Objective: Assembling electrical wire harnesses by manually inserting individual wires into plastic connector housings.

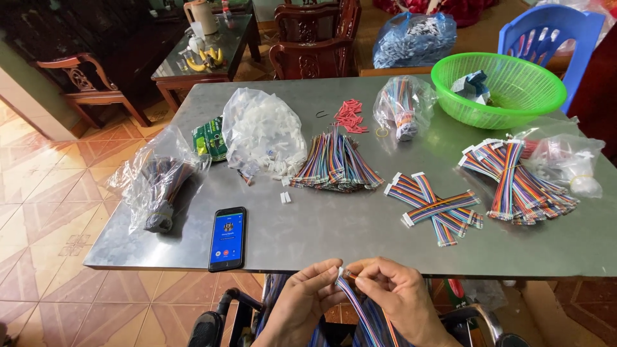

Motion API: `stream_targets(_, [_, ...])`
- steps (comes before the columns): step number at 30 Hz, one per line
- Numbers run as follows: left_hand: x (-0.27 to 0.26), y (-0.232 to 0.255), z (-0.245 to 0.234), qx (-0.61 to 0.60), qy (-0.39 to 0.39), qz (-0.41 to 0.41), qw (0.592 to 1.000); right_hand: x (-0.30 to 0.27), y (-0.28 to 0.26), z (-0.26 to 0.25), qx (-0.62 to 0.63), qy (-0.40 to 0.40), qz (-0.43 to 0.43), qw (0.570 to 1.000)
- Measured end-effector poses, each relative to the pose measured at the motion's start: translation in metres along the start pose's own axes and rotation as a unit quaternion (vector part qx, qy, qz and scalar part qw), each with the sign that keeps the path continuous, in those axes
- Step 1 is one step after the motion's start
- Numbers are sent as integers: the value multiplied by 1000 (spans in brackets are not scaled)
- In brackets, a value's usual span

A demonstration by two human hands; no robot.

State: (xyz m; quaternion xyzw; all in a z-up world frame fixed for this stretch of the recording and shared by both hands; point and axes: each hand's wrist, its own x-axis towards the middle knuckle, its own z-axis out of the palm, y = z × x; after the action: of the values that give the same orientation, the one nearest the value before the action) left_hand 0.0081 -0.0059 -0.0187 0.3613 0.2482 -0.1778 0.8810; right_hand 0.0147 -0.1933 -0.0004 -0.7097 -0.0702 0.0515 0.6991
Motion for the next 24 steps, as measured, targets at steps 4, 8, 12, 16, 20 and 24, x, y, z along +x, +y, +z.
stream_targets(4, [3,-6,4,-16,-2,1,1000,-1,-7,-1,-61,-2,-16,998])
stream_targets(8, [-1,-4,10,-24,6,-4,1000,-1,-10,2,-59,-2,-39,997])
stream_targets(12, [-2,-3,12,-27,5,-7,1000,0,-5,0,-67,2,-38,997])
stream_targets(16, [-3,-3,14,-20,14,-12,1000,0,-3,-1,-92,15,-54,994])
stream_targets(20, [-4,-4,17,-29,8,-17,999,0,-2,-1,-90,32,-43,994])
stream_targets(24, [-1,-7,17,-34,2,-9,999,0,-4,-1,-93,38,-42,994])
